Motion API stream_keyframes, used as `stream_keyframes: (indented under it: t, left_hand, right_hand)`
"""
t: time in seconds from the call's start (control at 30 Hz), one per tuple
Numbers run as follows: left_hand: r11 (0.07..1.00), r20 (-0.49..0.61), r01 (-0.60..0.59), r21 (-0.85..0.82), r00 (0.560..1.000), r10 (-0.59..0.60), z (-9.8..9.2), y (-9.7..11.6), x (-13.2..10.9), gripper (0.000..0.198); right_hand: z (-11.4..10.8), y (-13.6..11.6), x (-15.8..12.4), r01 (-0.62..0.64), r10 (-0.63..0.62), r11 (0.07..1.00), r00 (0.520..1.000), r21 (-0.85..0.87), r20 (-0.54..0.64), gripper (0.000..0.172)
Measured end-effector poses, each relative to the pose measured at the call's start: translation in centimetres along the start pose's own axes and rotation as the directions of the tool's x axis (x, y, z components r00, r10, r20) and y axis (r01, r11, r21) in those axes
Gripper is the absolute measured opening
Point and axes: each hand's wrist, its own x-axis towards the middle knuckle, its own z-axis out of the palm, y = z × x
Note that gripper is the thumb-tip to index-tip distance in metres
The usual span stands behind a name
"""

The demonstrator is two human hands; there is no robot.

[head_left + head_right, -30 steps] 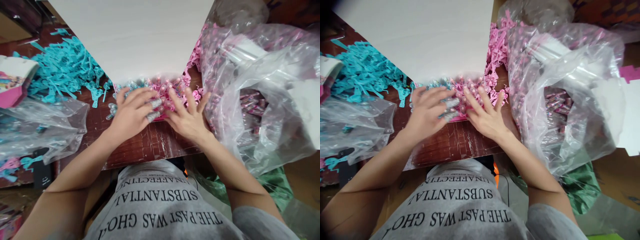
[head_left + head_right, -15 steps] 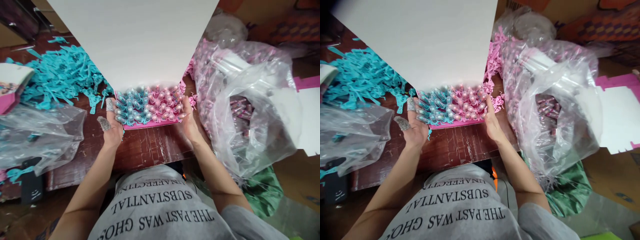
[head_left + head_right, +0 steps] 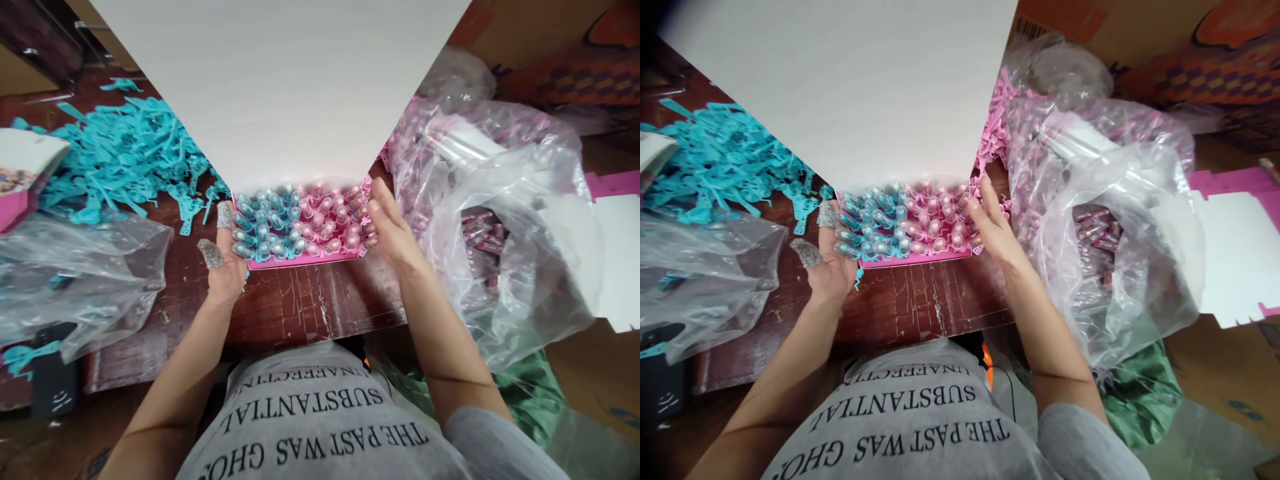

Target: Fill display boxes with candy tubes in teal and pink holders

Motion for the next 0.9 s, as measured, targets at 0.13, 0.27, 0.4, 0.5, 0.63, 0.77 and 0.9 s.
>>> stream_keyframes:
  t: [0.13,0.27,0.4,0.5,0.63,0.77,0.9]
  left_hand:
    - [0.993,0.017,-0.088,0.084,0.996,0.087,1.2,0.6,0.2,0.086]
    - [0.996,-0.014,-0.078,-0.052,0.997,0.077,1.0,0.3,0.0,0.082]
    - [1.0,-0.055,-0.004,0.016,0.998,0.005,-0.3,-0.2,-0.1,0.091]
    - [0.996,-0.038,-0.006,0.092,0.999,0.009,-0.7,-0.2,0.2,0.09]
    - [0.988,-0.029,-0.007,0.151,0.999,0.012,-1.0,-0.1,1.4,0.085]
    - [0.968,-0.115,-0.138,0.209,0.98,0.164,-2.5,0.7,2.7,0.073]
    - [0.792,-0.029,-0.391,0.468,0.889,0.456,-3.5,3.4,2.3,0.064]
  right_hand:
    - [1.8,-1.2,0.0,-0.078,0.078,0.995,0.997,0.056,0.014,0.071]
    - [0.9,-3.1,-0.7,-0.127,0.124,0.99,0.991,0.062,0.043,0.07]
    - [-1.5,-5.6,-2.2,0.054,-0.055,0.995,0.998,-0.084,-0.014,0.07]
    - [-2.0,-7.4,-2.5,0.208,-0.195,0.936,0.978,-0.283,0.074,0.077]
    - [-1.1,-8.1,-2.2,0.273,-0.198,0.873,0.956,-0.405,0.217,0.077]
    - [-1.5,-8.0,-1.9,0.272,-0.187,0.862,0.955,-0.427,0.23,0.079]
    - [-2.9,-10.1,-0.9,0.35,-0.315,0.821,0.937,-0.452,0.155,0.059]
